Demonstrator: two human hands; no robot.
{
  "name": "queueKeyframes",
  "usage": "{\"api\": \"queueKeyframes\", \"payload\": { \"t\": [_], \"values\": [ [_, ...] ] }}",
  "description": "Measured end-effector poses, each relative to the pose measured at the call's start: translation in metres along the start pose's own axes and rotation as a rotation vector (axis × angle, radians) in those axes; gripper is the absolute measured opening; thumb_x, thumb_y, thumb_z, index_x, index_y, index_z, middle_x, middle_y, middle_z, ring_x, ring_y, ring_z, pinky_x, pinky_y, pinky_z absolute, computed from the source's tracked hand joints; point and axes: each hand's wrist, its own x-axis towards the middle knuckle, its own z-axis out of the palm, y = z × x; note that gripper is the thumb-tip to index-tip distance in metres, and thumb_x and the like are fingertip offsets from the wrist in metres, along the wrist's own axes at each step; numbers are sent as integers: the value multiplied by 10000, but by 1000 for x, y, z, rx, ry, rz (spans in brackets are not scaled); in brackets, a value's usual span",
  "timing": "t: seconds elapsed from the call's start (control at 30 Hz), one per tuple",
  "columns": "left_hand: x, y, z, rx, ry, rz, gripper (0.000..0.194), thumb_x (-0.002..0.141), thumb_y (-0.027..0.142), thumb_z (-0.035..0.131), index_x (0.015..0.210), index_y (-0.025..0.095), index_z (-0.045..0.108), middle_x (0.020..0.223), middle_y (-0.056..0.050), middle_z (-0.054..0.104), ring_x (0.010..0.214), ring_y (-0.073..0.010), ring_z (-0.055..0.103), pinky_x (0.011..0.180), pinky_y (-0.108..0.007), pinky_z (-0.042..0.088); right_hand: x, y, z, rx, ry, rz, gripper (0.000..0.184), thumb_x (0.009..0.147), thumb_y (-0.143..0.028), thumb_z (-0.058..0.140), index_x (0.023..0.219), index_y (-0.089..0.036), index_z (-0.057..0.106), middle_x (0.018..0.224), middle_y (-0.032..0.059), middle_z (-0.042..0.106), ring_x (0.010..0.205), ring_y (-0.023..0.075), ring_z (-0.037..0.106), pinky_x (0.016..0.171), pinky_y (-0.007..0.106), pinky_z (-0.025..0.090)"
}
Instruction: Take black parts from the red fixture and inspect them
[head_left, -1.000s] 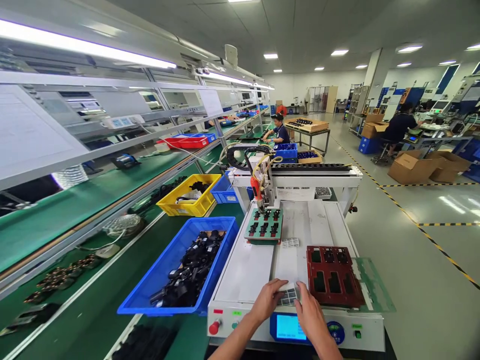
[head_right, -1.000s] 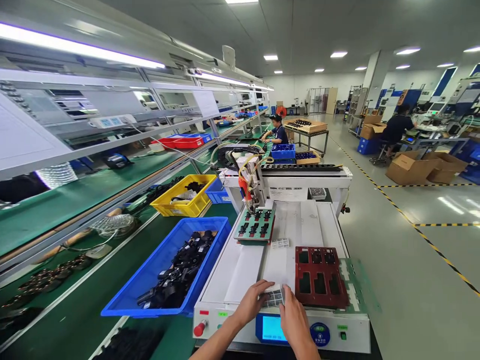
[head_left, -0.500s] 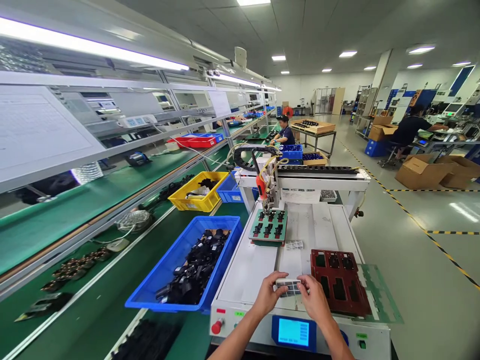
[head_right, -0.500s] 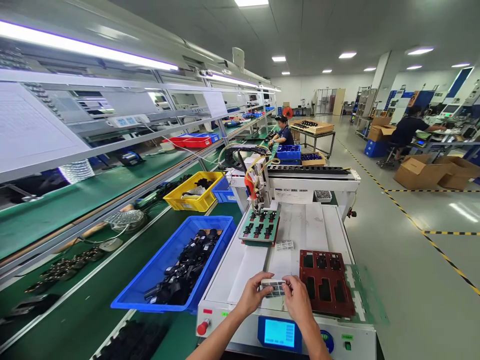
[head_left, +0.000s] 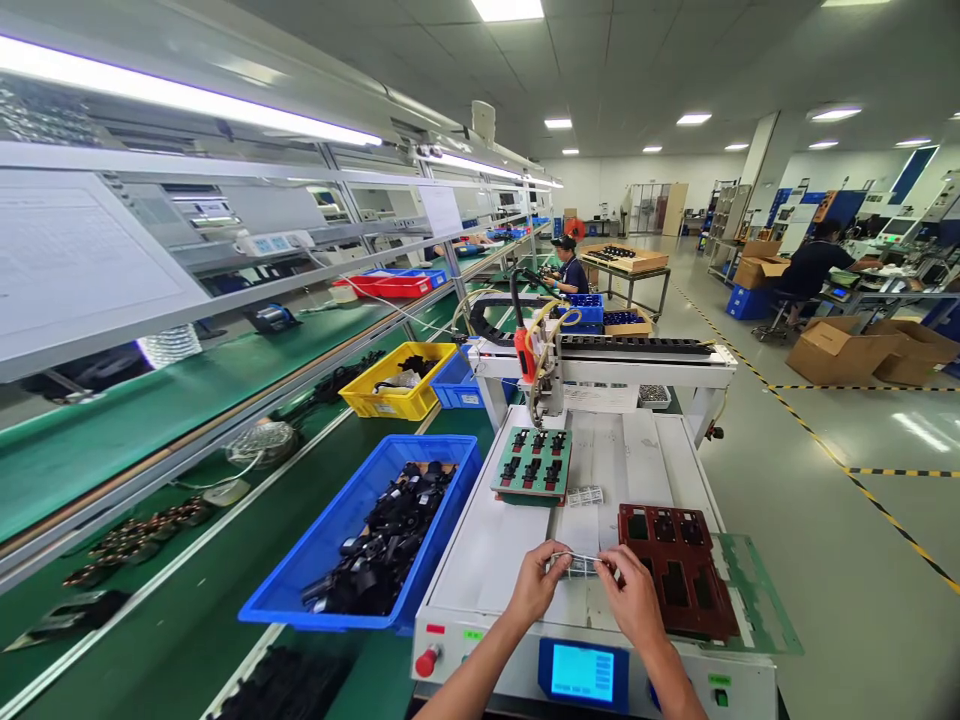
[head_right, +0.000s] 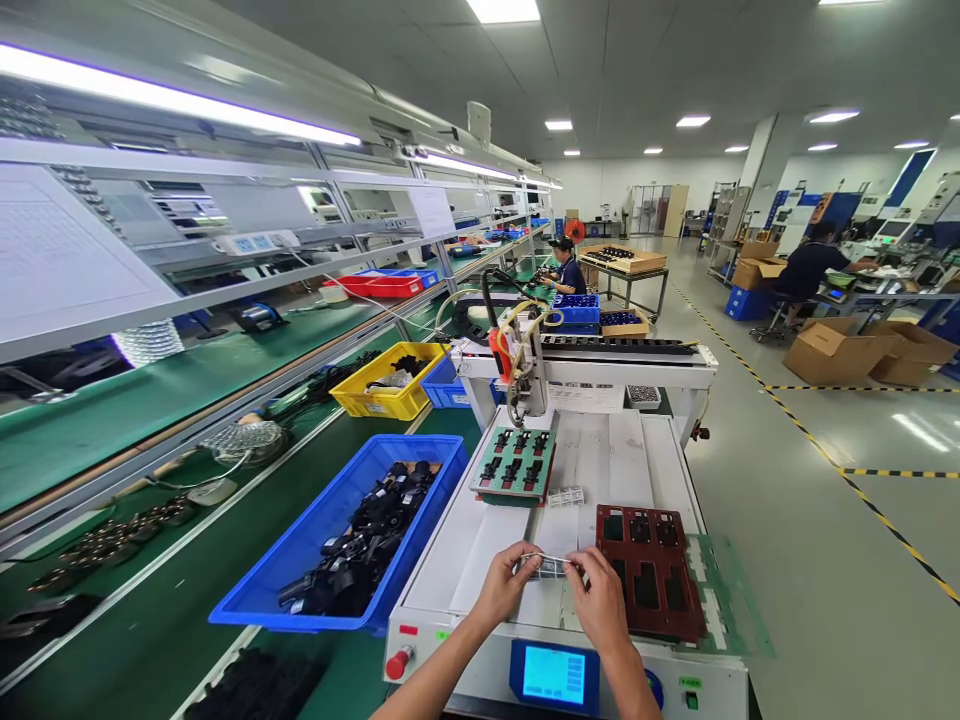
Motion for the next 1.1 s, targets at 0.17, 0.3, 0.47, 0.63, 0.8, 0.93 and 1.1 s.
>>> {"api": "queueKeyframes", "payload": {
  "t": [0.17,0.3,0.47,0.63,0.8,0.93,1.1],
  "values": [
    [1,2,-2,-10,-7,36,417,944,564,652,854,173,763,819,-63,717,811,-230,632,767,-319,464,1,0,-1,30,4,-7,331,1058,-485,557,1136,-211,725,994,83,732,870,235,708,710,300,552],
    [1,3,-3,-8,-9,46,416,947,557,647,837,171,758,806,-61,706,800,-226,624,756,-316,456,2,5,3,34,7,-33,279,1060,-437,570,1009,-232,752,896,52,740,763,215,709,619,281,534],
    [0,4,-4,8,4,28,400,949,542,651,833,169,739,790,-53,703,789,-218,612,745,-305,444,1,7,1,-5,37,-139,199,1053,-345,593,1114,-261,762,985,72,773,868,247,731,753,353,593],
    [-1,4,-4,20,1,1,422,962,553,628,826,164,715,756,-40,692,753,-206,601,710,-291,435,0,4,-2,-39,31,-303,193,1015,-272,633,1059,-339,808,1229,77,733,1129,302,659,988,508,565],
    [-4,5,-2,43,-17,16,411,966,544,638,837,163,724,791,-45,710,799,-211,617,753,-294,438,3,3,6,-46,57,-248,470,1032,-290,620,1495,-343,558,1165,77,741,1209,313,626,1036,561,563],
    [-7,4,0,61,-38,28,415,974,548,629,850,166,734,799,-52,722,800,-214,623,750,-300,433,4,6,11,-44,80,-186,519,1050,-328,582,1557,-340,465,1081,56,746,1203,302,650,1058,539,566],
    [-8,0,1,61,-55,50,440,972,573,619,859,167,744,807,-58,715,803,-215,616,764,-317,434,5,6,15,-49,47,-184,592,1067,-351,554,1619,-346,341,1082,44,739,1140,289,691,1047,543,576]
  ]
}}
